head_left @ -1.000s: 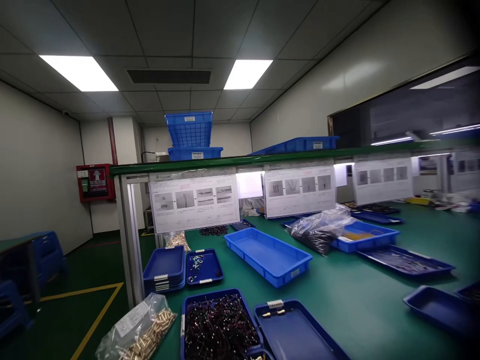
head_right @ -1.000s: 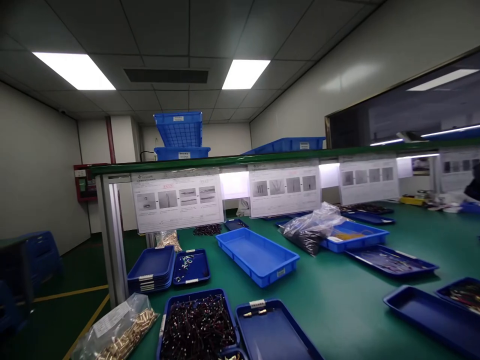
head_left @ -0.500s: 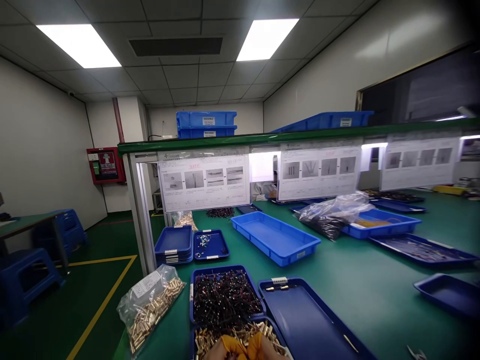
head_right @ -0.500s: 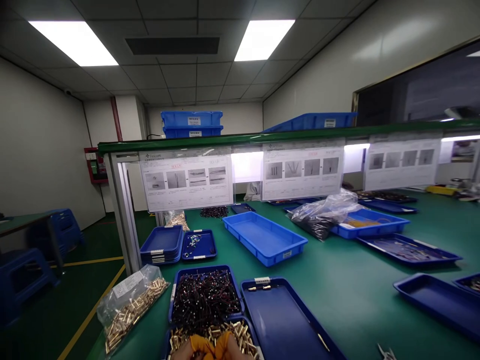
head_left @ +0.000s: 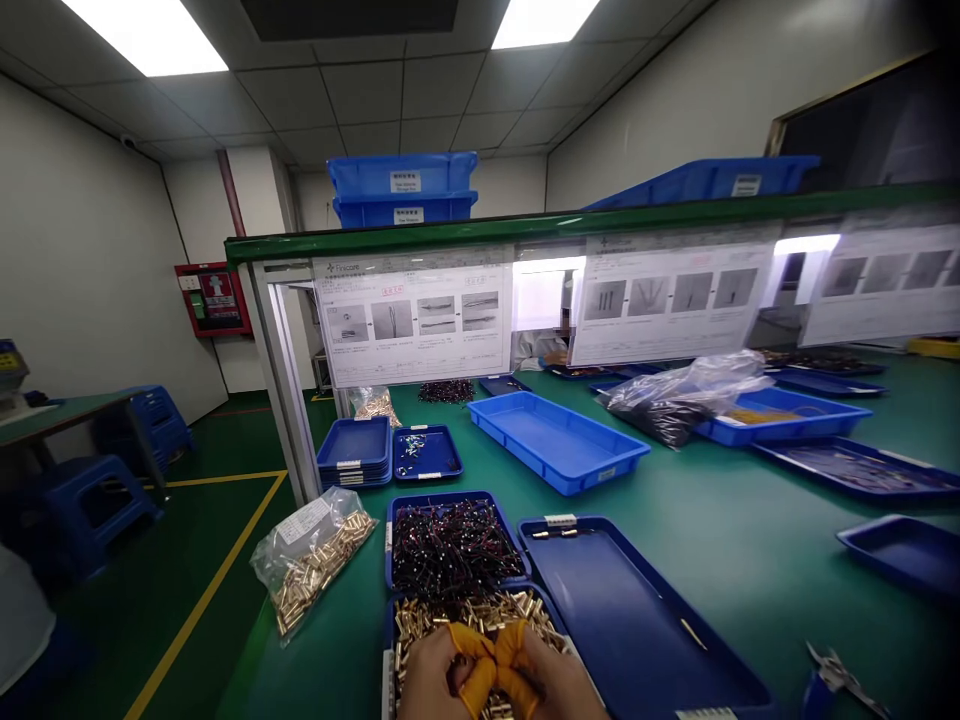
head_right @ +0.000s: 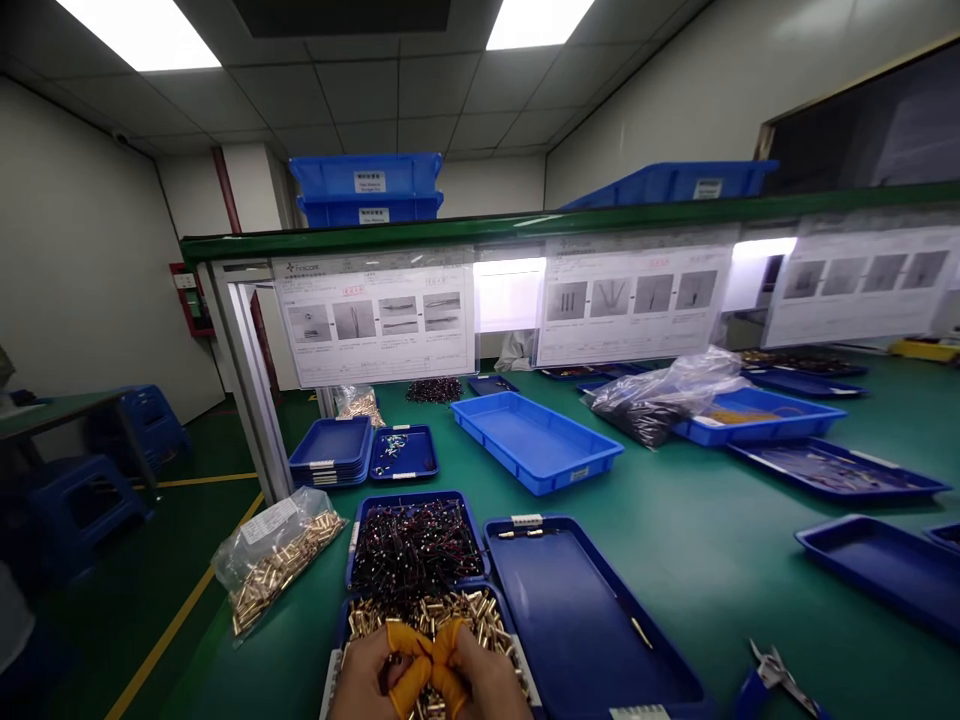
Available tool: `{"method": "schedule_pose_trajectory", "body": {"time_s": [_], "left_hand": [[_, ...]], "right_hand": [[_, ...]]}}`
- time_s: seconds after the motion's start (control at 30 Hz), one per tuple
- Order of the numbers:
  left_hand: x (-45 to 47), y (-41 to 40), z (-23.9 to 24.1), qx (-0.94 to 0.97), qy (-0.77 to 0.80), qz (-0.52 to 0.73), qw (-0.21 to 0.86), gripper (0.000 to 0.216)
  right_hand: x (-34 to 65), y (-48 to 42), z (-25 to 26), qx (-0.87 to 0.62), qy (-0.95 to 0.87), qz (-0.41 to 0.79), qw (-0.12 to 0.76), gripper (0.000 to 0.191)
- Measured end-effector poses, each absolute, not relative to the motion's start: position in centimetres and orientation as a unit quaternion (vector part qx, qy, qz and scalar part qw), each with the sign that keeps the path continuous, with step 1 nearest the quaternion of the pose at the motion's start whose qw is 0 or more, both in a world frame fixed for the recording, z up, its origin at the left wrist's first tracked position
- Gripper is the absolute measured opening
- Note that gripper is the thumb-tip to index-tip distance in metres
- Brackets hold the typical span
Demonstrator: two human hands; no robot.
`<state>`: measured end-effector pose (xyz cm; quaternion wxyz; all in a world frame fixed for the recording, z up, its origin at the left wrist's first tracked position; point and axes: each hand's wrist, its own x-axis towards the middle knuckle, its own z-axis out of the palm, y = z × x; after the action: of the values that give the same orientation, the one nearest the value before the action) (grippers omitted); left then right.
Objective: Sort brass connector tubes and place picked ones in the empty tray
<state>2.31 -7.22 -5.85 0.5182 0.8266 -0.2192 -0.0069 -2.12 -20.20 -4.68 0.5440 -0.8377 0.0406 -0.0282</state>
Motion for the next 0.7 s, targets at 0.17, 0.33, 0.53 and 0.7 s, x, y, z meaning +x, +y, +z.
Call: {"method": "schedule_pose_trajectory", "body": {"time_s": [0.17, 0.33, 0.53, 0.7], "left_hand": [[1.5, -7.2, -4.0, 0.759, -0.162, -0.115, 0.62, 0.013], [1.7, -7.2, -3.5, 0.714, -0.165, -0.148, 0.665, 0.014], [1.8, -6.6, -3.4, 0.71, -0.17, -0.146, 0.667, 0.02], [1.7, -6.8, -3.6, 0.742, -0.178, -0.132, 0.633, 0.022]], "right_hand": [[-2.6, -20.2, -3.4, -0.831, 0.017, 0.025, 0.556, 0.01], [-2.7, -20.0, -3.8, -0.783, -0.025, 0.058, 0.619, 0.008], [-2.7, -20.1, -3.1, -0.78, 0.0, 0.066, 0.622, 0.004], [-2.8, -20.3, -2.2, -0.812, 0.042, 0.041, 0.581, 0.009]]}}
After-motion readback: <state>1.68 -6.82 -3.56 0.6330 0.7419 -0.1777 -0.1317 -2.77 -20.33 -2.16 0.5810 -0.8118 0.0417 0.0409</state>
